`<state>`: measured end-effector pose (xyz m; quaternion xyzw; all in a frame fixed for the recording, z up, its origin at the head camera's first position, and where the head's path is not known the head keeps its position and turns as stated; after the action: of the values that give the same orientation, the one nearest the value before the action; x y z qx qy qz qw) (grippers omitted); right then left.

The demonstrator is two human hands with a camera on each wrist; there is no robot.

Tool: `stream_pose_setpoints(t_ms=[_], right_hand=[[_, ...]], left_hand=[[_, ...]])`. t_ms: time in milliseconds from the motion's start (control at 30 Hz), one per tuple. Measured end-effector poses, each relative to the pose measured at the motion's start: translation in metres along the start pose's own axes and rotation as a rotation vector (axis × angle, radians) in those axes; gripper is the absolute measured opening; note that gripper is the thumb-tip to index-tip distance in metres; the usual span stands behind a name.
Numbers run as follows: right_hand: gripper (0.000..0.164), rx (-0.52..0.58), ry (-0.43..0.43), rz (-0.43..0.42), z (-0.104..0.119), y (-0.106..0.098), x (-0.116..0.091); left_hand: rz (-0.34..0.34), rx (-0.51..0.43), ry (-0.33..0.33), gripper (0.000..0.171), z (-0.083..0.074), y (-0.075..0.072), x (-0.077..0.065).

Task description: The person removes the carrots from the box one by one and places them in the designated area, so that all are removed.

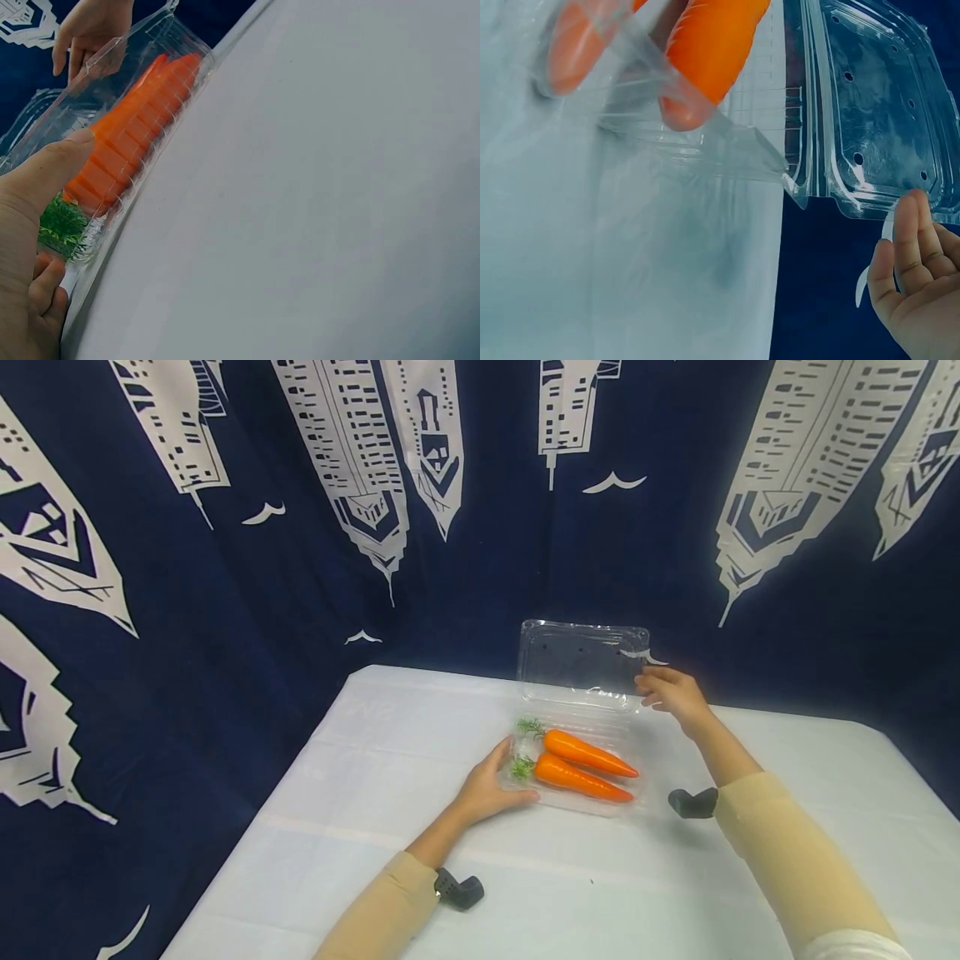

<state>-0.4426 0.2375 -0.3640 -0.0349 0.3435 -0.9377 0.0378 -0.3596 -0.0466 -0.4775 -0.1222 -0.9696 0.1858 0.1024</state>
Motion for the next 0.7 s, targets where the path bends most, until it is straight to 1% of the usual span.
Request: stream_pose_setpoints(t_ms=[267,467,700], right_hand=[[0.064,-0.008,0.022,0.034,-0.005,0.005,0.002],[0.068,-0.026,0.031,0.052,-0.007,0.011,-0.001],[0.068,-0.027,0.034,0.072,-0.012,0.014,-0.003]], left_hand=[[0.002,0.004,0.000,0.108,0.002,0.001,0.001],[0.003,-0.003,0.003,0.107,0.002,0.001,0.001],[0.003,0.004,0.000,0.108,0.001,0.001,0.000]])
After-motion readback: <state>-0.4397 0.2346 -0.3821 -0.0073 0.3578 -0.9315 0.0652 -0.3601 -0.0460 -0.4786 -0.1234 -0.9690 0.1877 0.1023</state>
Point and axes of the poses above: each hand's wrist, its own x-axis towards the middle knuckle, its own y-axis out of the palm, z = x × y, the point moved 9 cm from there along x, towards the middle knuckle, and after that the axes turned 9 degrees about -x, right-handed, at the moved point
